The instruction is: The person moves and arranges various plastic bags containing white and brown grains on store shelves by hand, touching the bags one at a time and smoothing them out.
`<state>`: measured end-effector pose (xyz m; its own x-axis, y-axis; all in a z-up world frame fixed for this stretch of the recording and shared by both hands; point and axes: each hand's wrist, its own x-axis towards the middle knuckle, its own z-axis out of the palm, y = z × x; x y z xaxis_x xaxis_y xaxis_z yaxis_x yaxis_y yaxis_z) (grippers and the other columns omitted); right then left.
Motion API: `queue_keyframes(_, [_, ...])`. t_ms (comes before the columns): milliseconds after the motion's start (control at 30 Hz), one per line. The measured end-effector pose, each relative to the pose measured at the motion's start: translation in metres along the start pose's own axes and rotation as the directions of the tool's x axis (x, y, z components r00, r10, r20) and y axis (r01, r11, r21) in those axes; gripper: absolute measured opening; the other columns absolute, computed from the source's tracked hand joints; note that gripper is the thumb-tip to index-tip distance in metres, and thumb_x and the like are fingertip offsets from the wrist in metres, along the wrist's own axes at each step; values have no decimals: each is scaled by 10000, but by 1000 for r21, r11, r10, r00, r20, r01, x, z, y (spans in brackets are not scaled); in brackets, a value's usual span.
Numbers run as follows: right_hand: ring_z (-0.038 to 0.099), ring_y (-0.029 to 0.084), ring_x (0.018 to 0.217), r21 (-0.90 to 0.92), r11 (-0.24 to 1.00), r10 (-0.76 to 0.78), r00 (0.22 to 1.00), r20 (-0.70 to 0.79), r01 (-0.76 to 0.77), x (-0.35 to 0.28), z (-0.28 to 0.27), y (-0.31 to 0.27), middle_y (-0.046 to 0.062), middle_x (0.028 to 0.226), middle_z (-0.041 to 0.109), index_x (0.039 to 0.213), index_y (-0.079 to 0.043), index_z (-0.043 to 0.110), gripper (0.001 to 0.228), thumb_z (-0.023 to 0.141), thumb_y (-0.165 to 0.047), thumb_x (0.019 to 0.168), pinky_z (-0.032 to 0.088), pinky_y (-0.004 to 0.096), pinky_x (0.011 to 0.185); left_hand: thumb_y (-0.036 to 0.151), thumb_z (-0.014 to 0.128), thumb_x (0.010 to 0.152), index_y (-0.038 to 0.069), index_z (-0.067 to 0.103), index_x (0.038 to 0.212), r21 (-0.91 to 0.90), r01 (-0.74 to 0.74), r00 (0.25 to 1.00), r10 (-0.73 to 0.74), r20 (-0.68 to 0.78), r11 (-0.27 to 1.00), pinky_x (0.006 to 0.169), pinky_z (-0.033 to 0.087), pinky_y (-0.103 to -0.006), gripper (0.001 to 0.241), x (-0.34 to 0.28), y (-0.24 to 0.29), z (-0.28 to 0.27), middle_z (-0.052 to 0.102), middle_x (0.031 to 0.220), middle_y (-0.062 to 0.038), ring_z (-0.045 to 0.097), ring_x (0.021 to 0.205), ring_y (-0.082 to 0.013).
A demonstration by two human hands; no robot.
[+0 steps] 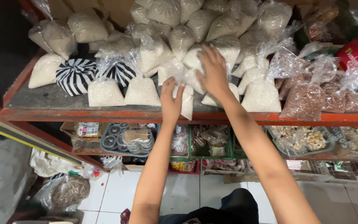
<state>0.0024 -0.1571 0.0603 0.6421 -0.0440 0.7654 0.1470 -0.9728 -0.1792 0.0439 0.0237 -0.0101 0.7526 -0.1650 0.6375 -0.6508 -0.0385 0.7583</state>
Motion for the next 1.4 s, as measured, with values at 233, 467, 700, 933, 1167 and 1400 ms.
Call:
queue_keyframes(233, [387, 378, 1490, -444, 892, 70, 946, 316, 82, 16, 50, 1, 63, 1522, 537, 1055, -186, 752, 183, 698, -104, 900, 186, 685, 1149, 128, 676, 970, -41, 704, 1134, 40, 32, 996, -29, -89, 999, 859, 542, -375, 237, -5, 6, -43, 732, 1062, -221, 736, 974, -344])
queue_keyframes(467, [660, 267, 963, 180, 928, 334, 943, -13, -326, 25, 2, 5, 146, 1265, 612, 1239, -48, 664, 232, 585, -84, 1023, 435, 448, 981, 307, 728, 959, 37, 795, 952, 297, 208, 970, -236, 61, 932, 610, 482, -409, 278, 21, 66, -83, 690, 748, -202, 634, 610, -331])
queue_keyframes(700, [584, 191, 768, 395, 867, 399, 898, -187, -303, 35, -38, -38, 137, 864, 643, 1093, 8, 578, 178, 580, -164, 1137, 477, 329, 712, 364, 728, 938, 57, 794, 932, 225, 117, 983, -145, 113, 967, 618, 516, -388, 315, 40, 62, -81, 701, 747, -185, 680, 645, -324])
queue_keyframes(933, [610, 110, 750, 440, 859, 395, 885, -247, -261, 7, -68, -75, 84, 862, 667, 1110, -16, 580, 132, 546, -142, 1127, 490, 288, 674, 356, 694, 943, 55, 793, 896, 144, 213, 970, -226, 83, 966, 627, 518, -393, 320, 40, 55, -75, 711, 727, -176, 697, 643, -323])
queue_keyframes(1167, [500, 125, 757, 363, 908, 307, 923, -234, -210, -32, -114, -47, 77, 843, 550, 1122, 6, 560, 113, 522, -96, 1152, 425, 312, 650, 340, 705, 963, 22, 791, 862, 308, 75, 988, -29, -152, 949, 667, 485, -463, 345, 45, 41, -42, 676, 733, -211, 648, 706, -394])
queue_keyframes(1400, [505, 165, 614, 537, 736, 534, 841, -88, -412, -34, -69, -25, 86, 756, 589, 1054, 6, 632, 160, 541, -122, 1086, 397, 329, 543, 259, 765, 954, -106, 89, 1546, -133, 172, 981, -182, -63, 976, 1057, 432, -448, 970, 25, 80, -40, 185, 1573, -353, 414, 1366, -445])
